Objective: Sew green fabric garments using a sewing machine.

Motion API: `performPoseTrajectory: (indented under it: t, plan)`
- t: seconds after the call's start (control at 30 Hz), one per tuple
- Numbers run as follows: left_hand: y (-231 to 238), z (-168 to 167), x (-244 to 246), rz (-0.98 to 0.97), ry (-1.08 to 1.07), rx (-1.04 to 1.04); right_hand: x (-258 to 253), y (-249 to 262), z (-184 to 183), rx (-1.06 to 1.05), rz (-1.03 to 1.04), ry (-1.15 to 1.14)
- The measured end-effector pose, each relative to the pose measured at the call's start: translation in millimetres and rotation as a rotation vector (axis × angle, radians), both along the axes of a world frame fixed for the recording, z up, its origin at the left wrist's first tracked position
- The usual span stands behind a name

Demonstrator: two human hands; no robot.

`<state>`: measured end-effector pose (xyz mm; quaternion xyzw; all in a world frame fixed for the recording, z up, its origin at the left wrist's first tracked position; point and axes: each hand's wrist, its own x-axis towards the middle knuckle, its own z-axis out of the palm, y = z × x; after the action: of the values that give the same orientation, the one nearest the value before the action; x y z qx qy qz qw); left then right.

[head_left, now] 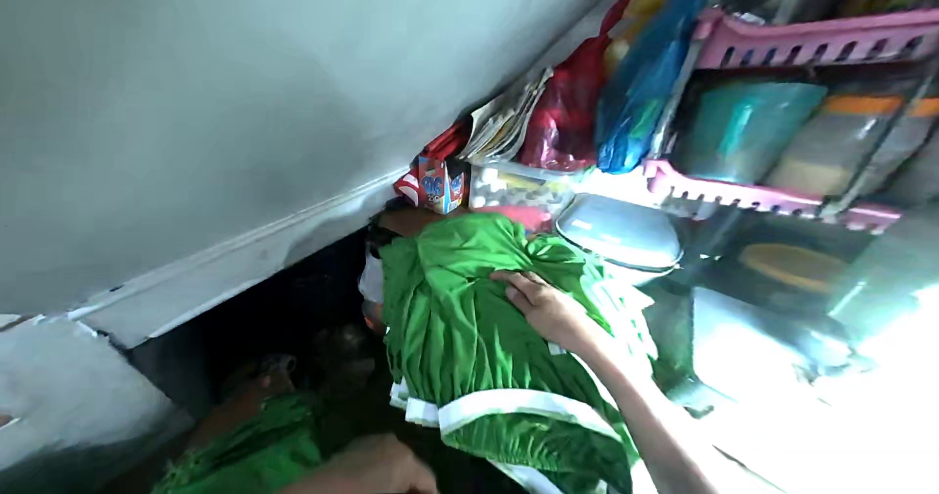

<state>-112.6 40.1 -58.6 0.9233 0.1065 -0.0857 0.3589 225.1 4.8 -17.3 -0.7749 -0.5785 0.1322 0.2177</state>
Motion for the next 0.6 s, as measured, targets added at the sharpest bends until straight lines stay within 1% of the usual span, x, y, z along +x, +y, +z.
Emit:
performPoseTrajectory:
  t: [0.07,0.1,0.13,0.17,0.2,0.27,0.3,0.33,0.4,0.43,0.5,0.53,0.57,0.6]
  plan:
    - [9,33,14,0.079,-0.273,0.027,9,1,3,0.091,0.005,0.043]
    - [14,45,26,0.137,-0.407,0.087,17,-1,6,0.181,-0.022,0.080]
    - [17,54,40,0.194,-0.497,0.168,25,-4,11,0.279,-0.089,0.088]
    - [19,58,54,0.242,-0.549,0.265,35,-7,19,0.365,-0.193,0.048]
    - [20,56,66,0.284,-0.560,0.370,41,-14,27,0.442,-0.291,0.006]
    - [16,36,86,0.322,-0.487,0.556,35,-40,42,0.528,-0.398,-0.025]
    - [13,22,92,0.317,-0.408,0.596,24,-54,45,0.542,-0.401,-0.039]
    - [12,7,98,0.303,-0.332,0.609,10,-69,40,0.537,-0.362,-0.052]
    - [15,-13,108,0.291,-0.261,0.597,-18,-97,2,0.456,-0.185,-0.044]
    - [16,-12,114,0.286,-0.242,0.592,-31,-106,-25,0.386,-0.108,-0.028]
    - [20,3,128,0.249,-0.123,0.559,-56,-110,-71,0.368,-0.136,-0.030]
    - [24,12,137,0.227,-0.068,0.539,-59,-105,-82,0.395,-0.184,-0.077]
    - [28,21,149,0.214,-0.031,0.522,-52,-97,-82,0.402,-0.211,-0.127]
    - [32,27,161,0.210,-0.002,0.509,-38,-88,-76,0.365,-0.208,-0.150]
